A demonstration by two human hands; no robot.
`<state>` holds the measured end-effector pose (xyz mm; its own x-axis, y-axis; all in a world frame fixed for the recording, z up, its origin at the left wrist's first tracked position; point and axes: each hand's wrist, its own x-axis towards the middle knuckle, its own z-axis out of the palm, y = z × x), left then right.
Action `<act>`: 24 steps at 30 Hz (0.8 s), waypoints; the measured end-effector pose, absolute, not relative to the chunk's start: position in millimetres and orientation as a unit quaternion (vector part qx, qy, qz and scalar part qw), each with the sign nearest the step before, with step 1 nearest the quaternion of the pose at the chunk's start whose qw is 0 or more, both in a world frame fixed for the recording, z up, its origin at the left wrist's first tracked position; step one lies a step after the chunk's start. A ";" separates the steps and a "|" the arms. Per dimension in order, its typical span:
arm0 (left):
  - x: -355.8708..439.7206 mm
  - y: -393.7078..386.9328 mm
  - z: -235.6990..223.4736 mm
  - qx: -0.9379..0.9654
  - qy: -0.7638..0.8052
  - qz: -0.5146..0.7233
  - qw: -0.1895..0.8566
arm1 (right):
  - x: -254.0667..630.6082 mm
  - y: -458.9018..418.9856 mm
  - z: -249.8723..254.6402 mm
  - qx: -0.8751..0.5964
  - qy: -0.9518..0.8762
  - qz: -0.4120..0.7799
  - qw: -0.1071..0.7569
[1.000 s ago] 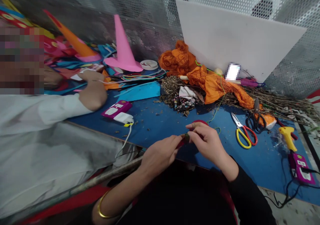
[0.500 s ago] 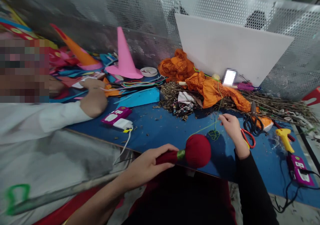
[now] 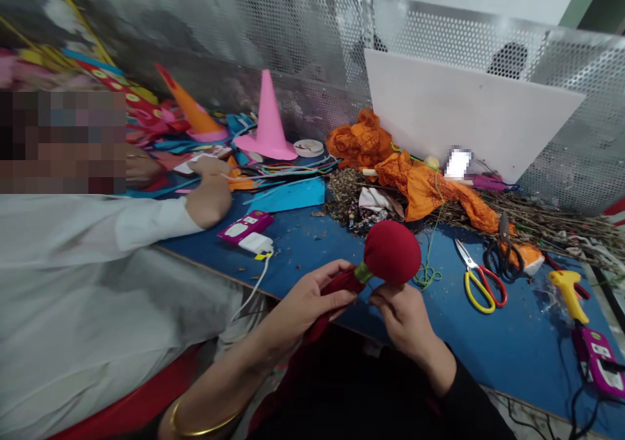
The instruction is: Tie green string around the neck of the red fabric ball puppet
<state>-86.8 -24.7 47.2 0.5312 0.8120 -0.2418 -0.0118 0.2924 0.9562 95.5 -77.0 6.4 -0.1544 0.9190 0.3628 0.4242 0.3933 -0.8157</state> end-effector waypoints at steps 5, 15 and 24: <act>-87.0 -23.6 41.6 0.517 0.380 0.298 0.707 | 98.2 -97.1 27.6 -0.433 -0.728 0.210 0.489; -69.4 -36.9 28.9 0.524 0.370 0.296 0.708 | 79.6 -95.5 9.2 -0.418 -0.463 0.440 0.646; -71.1 -42.1 27.5 0.491 0.381 0.275 0.733 | 80.2 -111.8 14.8 -0.478 -0.414 0.443 0.635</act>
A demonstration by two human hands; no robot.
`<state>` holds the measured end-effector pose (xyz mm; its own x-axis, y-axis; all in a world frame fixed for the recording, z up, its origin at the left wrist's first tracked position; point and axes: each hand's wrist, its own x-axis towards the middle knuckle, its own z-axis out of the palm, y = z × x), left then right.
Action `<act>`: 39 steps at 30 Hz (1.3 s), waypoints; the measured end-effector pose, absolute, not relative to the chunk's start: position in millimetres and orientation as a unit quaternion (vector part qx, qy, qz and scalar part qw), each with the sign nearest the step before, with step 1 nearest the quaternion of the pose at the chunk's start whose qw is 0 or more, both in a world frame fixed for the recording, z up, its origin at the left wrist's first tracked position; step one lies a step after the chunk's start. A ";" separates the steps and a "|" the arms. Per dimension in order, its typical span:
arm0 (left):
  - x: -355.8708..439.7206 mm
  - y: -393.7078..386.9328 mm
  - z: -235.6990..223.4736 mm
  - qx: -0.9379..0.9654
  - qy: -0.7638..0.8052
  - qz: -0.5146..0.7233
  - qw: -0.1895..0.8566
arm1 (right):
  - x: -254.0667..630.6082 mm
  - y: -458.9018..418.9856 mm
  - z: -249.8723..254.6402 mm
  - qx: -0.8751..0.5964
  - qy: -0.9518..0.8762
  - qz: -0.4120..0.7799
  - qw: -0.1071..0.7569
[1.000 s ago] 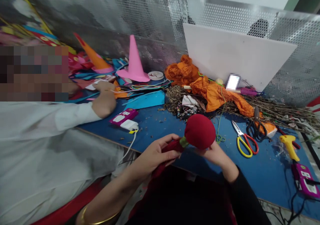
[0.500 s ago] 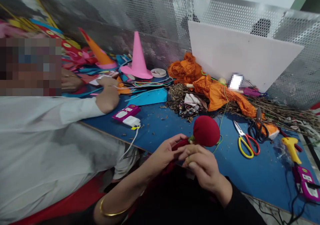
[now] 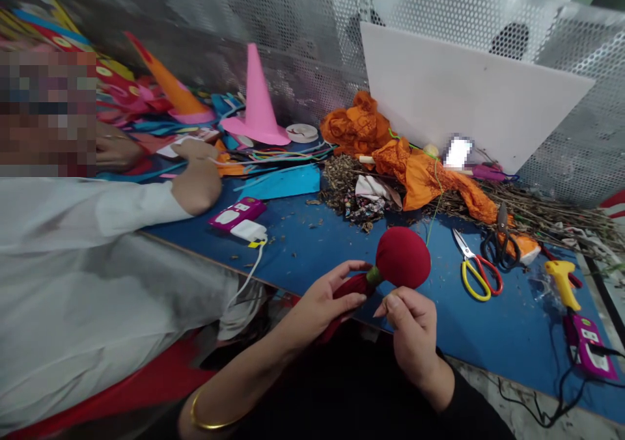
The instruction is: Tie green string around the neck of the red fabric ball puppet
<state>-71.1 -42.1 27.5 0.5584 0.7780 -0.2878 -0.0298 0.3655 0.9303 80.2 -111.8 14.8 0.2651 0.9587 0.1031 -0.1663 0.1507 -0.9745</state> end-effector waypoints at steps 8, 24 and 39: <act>-70.1 -31.9 8.9 0.607 0.422 0.304 0.601 | 77.2 -109.9 10.7 -0.462 -0.558 0.396 0.565; -82.1 -36.3 17.5 0.839 0.431 0.161 0.291 | 94.7 -61.6 66.3 -0.426 -0.733 0.301 0.437; -78.1 -46.3 20.6 0.889 0.428 0.058 0.152 | 88.0 -44.9 66.7 -0.508 -0.765 0.213 0.333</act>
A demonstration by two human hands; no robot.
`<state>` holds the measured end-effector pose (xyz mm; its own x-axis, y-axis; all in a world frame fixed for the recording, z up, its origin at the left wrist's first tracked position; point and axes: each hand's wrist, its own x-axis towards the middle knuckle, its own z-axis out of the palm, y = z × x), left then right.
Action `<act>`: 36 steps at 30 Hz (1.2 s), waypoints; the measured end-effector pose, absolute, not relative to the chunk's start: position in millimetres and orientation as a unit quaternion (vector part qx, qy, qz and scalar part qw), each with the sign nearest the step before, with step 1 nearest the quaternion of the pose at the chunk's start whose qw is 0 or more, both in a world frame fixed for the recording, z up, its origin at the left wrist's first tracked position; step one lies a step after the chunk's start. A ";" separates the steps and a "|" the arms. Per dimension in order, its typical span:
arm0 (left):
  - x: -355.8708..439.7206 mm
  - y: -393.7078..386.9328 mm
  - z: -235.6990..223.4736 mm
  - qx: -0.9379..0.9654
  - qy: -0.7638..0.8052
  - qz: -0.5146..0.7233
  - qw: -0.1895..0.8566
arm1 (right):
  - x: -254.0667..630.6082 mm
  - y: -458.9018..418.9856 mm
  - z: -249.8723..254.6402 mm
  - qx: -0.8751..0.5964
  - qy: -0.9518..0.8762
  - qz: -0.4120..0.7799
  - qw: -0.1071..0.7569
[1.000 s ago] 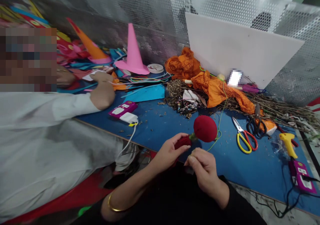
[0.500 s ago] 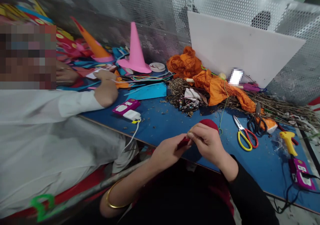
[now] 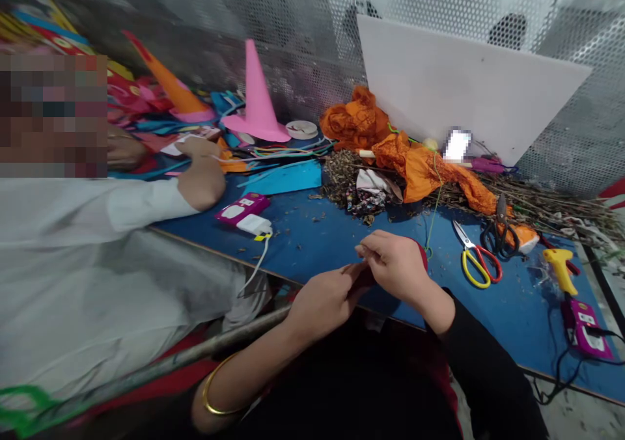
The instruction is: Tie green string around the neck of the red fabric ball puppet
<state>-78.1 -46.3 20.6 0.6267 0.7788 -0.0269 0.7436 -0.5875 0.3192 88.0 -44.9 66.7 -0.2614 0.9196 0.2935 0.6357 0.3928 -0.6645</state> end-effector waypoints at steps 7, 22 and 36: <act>-75.8 -54.8 10.6 0.910 0.409 0.048 0.045 | 86.7 -43.3 63.5 -0.547 -0.761 0.201 0.286; -79.4 -49.2 1.1 0.922 0.379 0.080 0.013 | 92.3 -47.9 57.7 -0.509 -0.700 0.344 0.366; -106.8 -26.4 35.7 0.858 0.465 0.066 0.210 | 217.5 -36.4 67.4 -0.532 -0.683 0.398 0.302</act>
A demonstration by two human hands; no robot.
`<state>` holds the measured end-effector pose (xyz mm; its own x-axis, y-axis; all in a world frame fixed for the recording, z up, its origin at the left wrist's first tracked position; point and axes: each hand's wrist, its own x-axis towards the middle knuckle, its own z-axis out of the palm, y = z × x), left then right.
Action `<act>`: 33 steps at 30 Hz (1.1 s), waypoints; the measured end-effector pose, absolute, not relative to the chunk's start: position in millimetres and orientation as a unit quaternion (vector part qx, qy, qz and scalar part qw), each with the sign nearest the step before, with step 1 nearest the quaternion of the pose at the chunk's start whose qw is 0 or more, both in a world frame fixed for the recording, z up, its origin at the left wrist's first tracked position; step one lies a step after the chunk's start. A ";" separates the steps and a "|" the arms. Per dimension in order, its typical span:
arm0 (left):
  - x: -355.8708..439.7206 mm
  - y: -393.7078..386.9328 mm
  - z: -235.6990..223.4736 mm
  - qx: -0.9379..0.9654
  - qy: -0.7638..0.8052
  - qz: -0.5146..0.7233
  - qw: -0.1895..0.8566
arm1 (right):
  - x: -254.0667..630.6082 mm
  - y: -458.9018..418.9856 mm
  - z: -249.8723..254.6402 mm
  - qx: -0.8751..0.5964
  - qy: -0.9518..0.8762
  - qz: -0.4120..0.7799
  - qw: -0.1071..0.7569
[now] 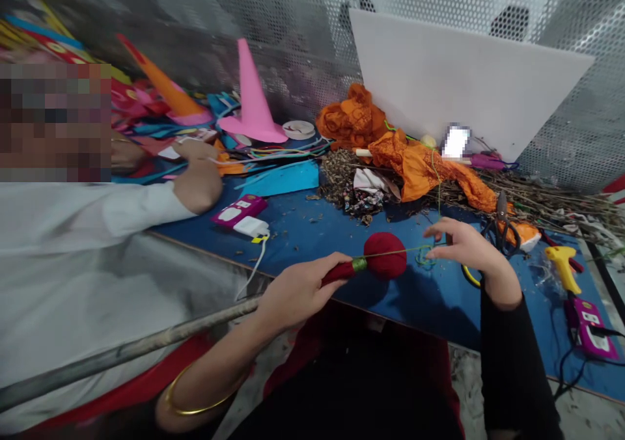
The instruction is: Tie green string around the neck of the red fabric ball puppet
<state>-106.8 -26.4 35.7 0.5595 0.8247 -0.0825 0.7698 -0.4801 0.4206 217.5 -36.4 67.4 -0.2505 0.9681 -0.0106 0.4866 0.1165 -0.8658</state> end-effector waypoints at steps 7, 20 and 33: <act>-105.7 -19.5 41.5 0.777 0.452 0.107 0.424 | 208.6 15.0 33.3 -0.607 -0.604 0.318 0.406; -65.6 -15.6 40.1 0.443 0.363 0.358 0.737 | 133.0 -4.7 -6.4 -0.448 -0.704 0.321 0.449; -70.0 -13.0 30.8 0.395 0.381 0.416 0.725 | 109.6 -45.0 19.7 -0.345 -0.690 0.307 0.558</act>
<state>-70.0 -13.0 30.8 0.3636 0.9042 -0.2240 -0.3024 0.3420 0.8897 109.6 -45.0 19.7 -0.1399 0.8176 0.5585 0.1335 0.5744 -0.8076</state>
